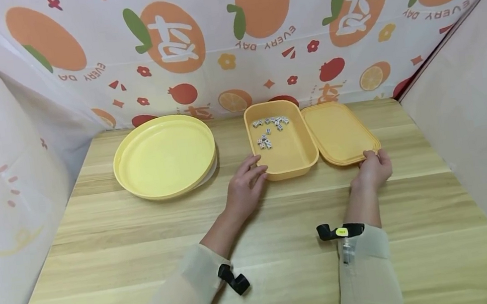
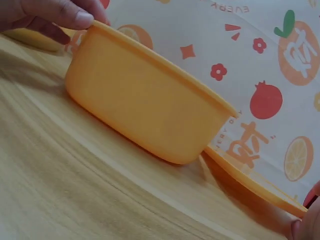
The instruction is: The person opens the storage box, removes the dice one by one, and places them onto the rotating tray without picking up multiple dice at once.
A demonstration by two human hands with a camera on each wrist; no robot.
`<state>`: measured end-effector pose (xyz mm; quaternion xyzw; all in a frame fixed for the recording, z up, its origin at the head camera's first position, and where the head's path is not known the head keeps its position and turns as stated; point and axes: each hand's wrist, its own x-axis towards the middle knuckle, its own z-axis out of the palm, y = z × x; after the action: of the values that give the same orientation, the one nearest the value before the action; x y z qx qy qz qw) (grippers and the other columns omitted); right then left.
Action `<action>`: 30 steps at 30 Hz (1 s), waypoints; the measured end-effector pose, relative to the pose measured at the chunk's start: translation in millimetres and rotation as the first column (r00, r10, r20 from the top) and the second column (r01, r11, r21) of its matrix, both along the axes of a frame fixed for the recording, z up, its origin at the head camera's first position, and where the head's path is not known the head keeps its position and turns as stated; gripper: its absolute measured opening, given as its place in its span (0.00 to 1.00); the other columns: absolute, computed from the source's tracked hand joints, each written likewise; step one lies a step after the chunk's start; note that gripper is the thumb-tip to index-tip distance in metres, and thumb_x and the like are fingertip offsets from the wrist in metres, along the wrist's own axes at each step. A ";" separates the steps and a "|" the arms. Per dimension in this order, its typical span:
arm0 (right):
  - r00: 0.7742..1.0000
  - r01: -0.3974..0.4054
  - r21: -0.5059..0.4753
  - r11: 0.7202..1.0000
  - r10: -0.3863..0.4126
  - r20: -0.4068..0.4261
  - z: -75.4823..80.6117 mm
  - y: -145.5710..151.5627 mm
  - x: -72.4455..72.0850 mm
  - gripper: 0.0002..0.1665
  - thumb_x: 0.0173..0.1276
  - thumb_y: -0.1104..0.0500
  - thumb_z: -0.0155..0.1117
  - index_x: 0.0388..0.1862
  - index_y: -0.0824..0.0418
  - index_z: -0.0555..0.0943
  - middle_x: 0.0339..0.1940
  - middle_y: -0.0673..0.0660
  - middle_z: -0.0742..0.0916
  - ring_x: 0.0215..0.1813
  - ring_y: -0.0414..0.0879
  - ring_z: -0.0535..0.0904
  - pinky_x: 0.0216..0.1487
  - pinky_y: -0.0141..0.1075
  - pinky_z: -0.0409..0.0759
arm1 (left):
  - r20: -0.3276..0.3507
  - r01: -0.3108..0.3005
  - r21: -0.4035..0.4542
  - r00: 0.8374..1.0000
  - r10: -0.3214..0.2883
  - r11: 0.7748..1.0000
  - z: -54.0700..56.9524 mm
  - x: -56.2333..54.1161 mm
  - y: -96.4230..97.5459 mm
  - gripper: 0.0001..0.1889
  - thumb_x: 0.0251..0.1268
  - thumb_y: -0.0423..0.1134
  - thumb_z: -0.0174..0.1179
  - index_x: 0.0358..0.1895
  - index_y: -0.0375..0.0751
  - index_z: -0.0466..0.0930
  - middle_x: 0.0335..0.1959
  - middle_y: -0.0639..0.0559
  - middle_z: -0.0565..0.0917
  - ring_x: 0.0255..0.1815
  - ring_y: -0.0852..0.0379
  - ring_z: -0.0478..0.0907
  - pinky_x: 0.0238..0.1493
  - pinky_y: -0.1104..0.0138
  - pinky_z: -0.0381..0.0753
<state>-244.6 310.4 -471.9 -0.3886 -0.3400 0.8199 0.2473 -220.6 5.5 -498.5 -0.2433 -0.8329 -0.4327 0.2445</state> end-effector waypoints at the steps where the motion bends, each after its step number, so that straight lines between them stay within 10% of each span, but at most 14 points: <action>1: 1.000 0.011 0.011 1.000 -0.011 0.000 0.3 -1.2 -0.9 0.34 0.65 0.73 0.56 0.70 0.57 0.68 0.68 0.49 0.71 0.43 0.39 0.71 0.30 0.26 0.71 | -0.001 0.001 0.002 1.000 -0.001 1.000 0.5 -0.3 -0.1 0.08 0.66 0.34 0.64 0.44 0.35 0.87 0.60 0.40 0.80 0.69 0.42 0.72 0.74 0.65 0.66; 14: 0.997 0.071 0.108 0.992 -0.069 -0.020 1.0 -10.2 -3.5 0.32 0.62 0.74 0.54 0.68 0.64 0.68 0.69 0.55 0.70 0.67 0.39 0.66 0.63 0.25 0.69 | 0.006 -0.004 0.006 1.000 0.004 1.000 -0.5 -2.2 0.1 0.08 0.65 0.34 0.64 0.43 0.35 0.87 0.60 0.43 0.80 0.69 0.43 0.71 0.74 0.66 0.65; 23: 0.994 -0.017 0.279 0.960 0.046 -0.095 7.4 -33.3 -6.8 0.17 0.61 0.74 0.60 0.48 0.64 0.82 0.38 0.53 0.80 0.32 0.40 0.75 0.27 0.27 0.78 | 0.015 0.001 0.003 1.000 -0.001 1.000 -2.4 -2.6 0.8 0.08 0.65 0.35 0.64 0.44 0.36 0.87 0.60 0.41 0.80 0.69 0.43 0.71 0.74 0.66 0.66; 27: 0.957 -0.103 0.492 0.864 0.220 -0.187 14.3 -57.4 -9.0 0.08 0.61 0.74 0.64 0.36 0.66 0.85 0.26 0.52 0.82 0.26 0.41 0.79 0.25 0.27 0.82 | 0.007 0.002 0.004 1.000 -0.002 1.000 -2.2 -3.1 0.7 0.08 0.65 0.34 0.65 0.43 0.36 0.87 0.60 0.41 0.81 0.69 0.43 0.71 0.74 0.66 0.66; 30: 0.921 -0.174 0.714 0.678 0.369 -0.126 19.8 -75.8 -7.4 0.06 0.63 0.69 0.66 0.39 0.69 0.86 0.27 0.50 0.85 0.29 0.39 0.80 0.30 0.25 0.81 | 0.007 -0.001 0.006 1.000 0.001 1.000 -2.1 -3.9 0.8 0.08 0.65 0.34 0.65 0.43 0.36 0.87 0.60 0.41 0.81 0.69 0.43 0.72 0.74 0.66 0.65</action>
<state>-252.0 234.6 -452.1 -0.1018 -0.6394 0.7046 0.2905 -224.5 6.3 -500.5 -0.2408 -0.8326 -0.4358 0.2426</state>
